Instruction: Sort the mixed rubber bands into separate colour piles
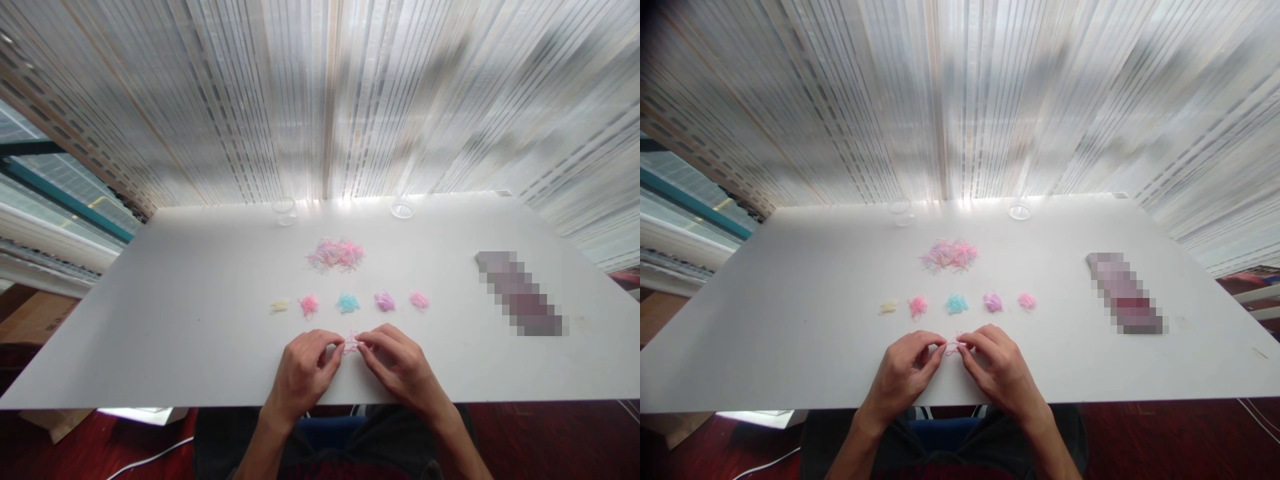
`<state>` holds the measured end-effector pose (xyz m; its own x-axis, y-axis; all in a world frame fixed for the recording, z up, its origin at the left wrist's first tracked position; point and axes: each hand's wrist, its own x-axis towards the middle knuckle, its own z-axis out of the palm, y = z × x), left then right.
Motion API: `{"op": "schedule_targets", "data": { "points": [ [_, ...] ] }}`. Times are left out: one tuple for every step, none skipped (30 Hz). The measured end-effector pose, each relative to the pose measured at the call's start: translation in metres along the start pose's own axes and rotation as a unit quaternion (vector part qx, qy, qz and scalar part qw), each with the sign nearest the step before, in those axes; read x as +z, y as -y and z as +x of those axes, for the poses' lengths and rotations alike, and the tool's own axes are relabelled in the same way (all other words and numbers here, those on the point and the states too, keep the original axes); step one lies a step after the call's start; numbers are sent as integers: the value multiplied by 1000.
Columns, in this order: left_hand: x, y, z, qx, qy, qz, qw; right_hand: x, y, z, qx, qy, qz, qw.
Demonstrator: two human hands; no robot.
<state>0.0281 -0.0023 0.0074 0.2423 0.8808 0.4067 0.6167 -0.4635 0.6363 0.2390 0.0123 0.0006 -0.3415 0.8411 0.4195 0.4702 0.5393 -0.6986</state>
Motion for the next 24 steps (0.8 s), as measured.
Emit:
{"op": "schedule_targets", "data": {
  "points": [
    [0,0,0,0,-1,2,1000,0,0,0,1,-1,0,1000],
    [0,0,0,0,-1,3,1000,0,1,1,1,-2,-1,1000],
    [0,0,0,-1,-2,4,1000,0,1,1,1,-3,-1,1000],
    [0,0,0,-1,-1,4,1000,0,2,1,1,-4,-1,1000],
    [0,0,0,-2,1,4,1000,0,2,2,1,-5,1,1000],
    [0,-1,0,-3,2,3,1000,-1,2,2,1,-5,2,1000],
    [-1,-1,0,-4,4,1,1000,-1,2,2,2,-5,4,1000],
    [-1,-1,0,-5,6,1,1000,-1,2,2,4,-4,5,1000],
    [-1,-2,0,-5,6,0,1000,-1,2,2,5,-3,5,1000],
    [-1,-2,1,-5,5,0,1000,-1,2,2,6,-3,4,1000],
    [-1,-2,1,-4,3,0,1000,-1,2,2,6,-4,2,1000],
    [-1,-2,0,-4,1,1,1000,-1,2,2,7,-4,0,1000],
    [-1,-1,0,-3,-2,2,1000,-1,2,3,7,-4,-1,1000],
    [-1,-1,0,-2,-4,3,1000,-1,2,3,8,-4,-3,1000],
    [-1,-1,0,-1,-7,4,1000,-1,2,3,9,-4,-3,1000],
    [0,0,0,-1,-8,4,1000,-1,2,3,10,-4,-4,1000],
    [0,0,0,-1,-10,4,1000,-1,2,3,11,-3,-5,1000],
    [0,0,0,-1,-11,2,1000,-1,2,3,11,-2,-5,1000],
    [1,-1,0,-1,-11,0,1000,-1,2,3,10,-2,-5,1000],
    [1,-1,-1,-2,-12,-1,1000,-1,2,3,9,-3,-4,1000],
    [1,-1,-1,-2,-13,-2,1000,-1,2,3,8,-4,-3,1000],
    [1,-2,-1,-5,-16,-3,1000,-1,2,3,8,-5,-1,1000],
    [0,-1,-1,-11,-23,-4,1000,-1,2,3,8,-7,0,1000],
    [-1,0,-1,-21,-34,0,999,-1,2,3,10,-7,0,1000]
  ]
}}
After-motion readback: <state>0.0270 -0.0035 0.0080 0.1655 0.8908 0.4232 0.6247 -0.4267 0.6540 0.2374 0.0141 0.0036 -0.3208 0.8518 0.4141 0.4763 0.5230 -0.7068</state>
